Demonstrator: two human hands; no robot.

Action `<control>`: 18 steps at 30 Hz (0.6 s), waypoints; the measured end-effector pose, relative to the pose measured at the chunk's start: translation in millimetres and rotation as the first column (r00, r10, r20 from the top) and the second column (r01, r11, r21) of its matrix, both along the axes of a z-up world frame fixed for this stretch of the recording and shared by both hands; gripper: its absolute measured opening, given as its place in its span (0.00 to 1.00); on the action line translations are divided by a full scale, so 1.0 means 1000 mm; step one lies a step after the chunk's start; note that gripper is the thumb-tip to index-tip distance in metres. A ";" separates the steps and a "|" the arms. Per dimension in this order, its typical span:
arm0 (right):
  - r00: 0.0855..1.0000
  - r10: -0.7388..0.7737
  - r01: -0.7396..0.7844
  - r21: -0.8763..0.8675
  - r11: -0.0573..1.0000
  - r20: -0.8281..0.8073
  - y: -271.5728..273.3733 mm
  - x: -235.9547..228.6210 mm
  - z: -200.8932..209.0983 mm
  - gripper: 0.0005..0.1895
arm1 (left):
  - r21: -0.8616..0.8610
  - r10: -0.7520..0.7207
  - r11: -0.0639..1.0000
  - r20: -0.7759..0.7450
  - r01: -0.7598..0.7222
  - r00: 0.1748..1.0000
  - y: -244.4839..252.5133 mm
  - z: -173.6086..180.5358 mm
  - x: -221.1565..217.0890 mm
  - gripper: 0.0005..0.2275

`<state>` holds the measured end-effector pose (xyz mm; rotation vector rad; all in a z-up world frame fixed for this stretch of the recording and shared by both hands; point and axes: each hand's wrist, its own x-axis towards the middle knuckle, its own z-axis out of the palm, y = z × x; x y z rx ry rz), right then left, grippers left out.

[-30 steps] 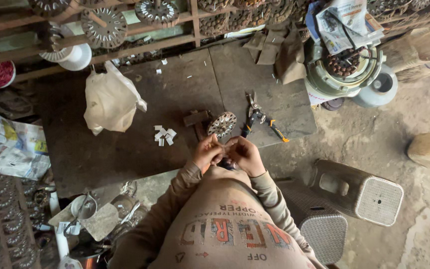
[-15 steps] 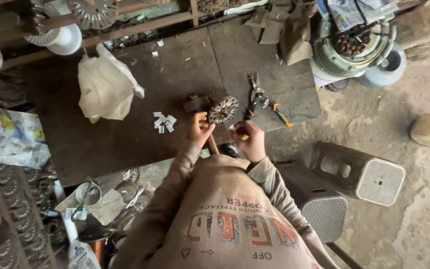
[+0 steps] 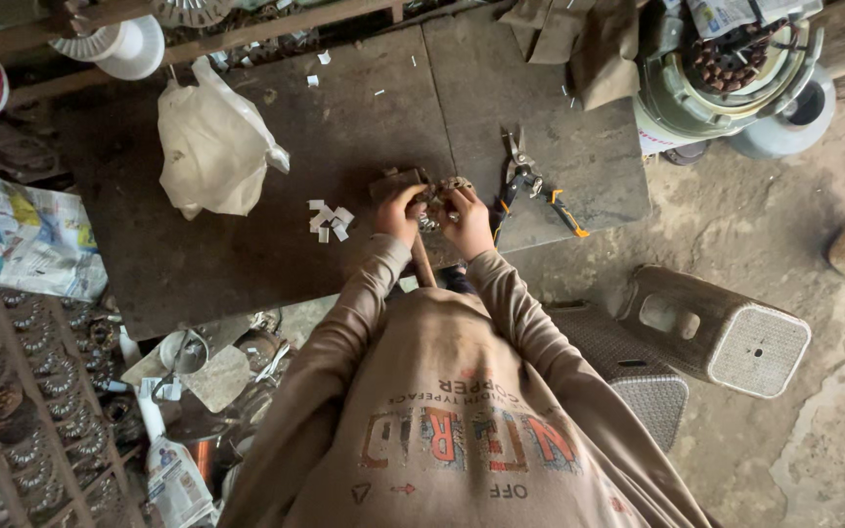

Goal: The person uses pliers to bend small white pieces and attach them to a perforated metal disc. They repeatedly pick up pieces, bend them, and place them into holes on the disc while working at a cluttered workbench.

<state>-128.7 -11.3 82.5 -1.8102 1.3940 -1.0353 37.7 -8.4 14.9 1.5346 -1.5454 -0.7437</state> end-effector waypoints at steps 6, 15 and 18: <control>0.985 -0.043 0.009 -0.196 0.981 -0.168 -0.008 0.013 -0.003 0.18 | 0.014 0.015 1.000 0.001 -0.015 1.000 0.001 0.017 0.002 0.18; 0.979 0.000 -0.012 0.060 0.998 0.204 -0.015 -0.013 0.022 0.24 | 0.001 0.004 1.000 -0.210 -0.004 0.978 0.001 0.006 -0.012 0.20; 0.990 0.125 -0.130 -0.088 0.988 -0.062 -0.027 -0.024 0.023 0.23 | 0.049 0.078 0.996 -0.194 -0.070 0.978 0.004 -0.003 -0.017 0.18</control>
